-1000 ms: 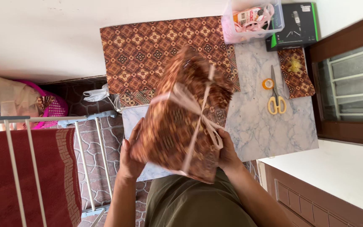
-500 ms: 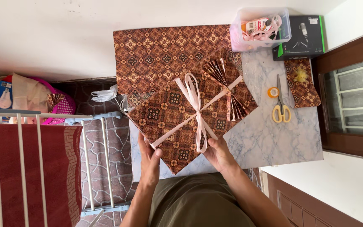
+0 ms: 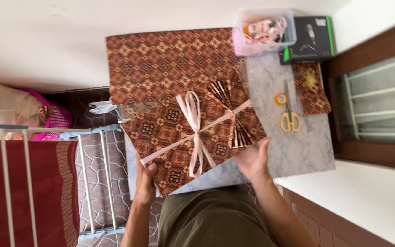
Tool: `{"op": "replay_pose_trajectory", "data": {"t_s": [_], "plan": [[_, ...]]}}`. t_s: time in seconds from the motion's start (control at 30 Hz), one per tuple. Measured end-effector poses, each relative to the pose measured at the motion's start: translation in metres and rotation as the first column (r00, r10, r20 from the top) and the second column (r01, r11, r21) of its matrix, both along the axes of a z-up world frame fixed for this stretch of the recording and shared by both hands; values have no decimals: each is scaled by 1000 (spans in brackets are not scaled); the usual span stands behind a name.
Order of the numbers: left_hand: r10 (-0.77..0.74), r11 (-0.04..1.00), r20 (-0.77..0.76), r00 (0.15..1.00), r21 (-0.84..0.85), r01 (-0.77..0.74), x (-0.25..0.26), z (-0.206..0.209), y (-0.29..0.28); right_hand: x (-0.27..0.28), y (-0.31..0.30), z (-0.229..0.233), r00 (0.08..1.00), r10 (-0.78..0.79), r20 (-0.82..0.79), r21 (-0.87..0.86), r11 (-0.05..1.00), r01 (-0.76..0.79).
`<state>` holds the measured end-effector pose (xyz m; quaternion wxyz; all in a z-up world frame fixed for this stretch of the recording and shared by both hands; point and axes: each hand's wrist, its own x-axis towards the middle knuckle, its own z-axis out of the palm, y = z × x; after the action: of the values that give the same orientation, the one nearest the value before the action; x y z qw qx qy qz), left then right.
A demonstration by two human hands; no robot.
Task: The person ties and adjusts a pale ribbon into a bow on a box already covered in patterned wrapping paper, then lifts and turns the finished wrapped gift to view it from different sides. They set it aside, place a new product box on a sheet of wrapping paper, and begin folding the paper around the new box.
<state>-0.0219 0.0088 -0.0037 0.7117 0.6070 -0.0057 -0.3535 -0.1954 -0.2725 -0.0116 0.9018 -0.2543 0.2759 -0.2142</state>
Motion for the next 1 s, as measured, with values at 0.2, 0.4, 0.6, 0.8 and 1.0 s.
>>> {"op": "replay_pose_trajectory", "data": {"t_s": [0.2, 0.4, 0.6, 0.8, 1.0], "plan": [[-137, 990, 137, 981, 56, 131, 0, 2, -7, -51, -54, 1, 992, 18, -123, -98, 995, -30], [-283, 952, 166, 945, 171, 255, -2, 28, -33, -109, -113, -64, 969, 245, -31, -60, 967, -246], [-346, 924, 158, 925, 227, 307, -14, 41, -66, -146, -146, -111, 965, 230, -127, -54, 970, -238], [-271, 962, 294, 916, 82, 259, -29, 32, -91, -153, -156, -110, 976, 178, -125, -6, 984, -180], [-183, 982, 256, 949, 99, 162, -46, 30, -116, -150, -163, -107, 967, 253, -14, -79, 964, -254]]}}
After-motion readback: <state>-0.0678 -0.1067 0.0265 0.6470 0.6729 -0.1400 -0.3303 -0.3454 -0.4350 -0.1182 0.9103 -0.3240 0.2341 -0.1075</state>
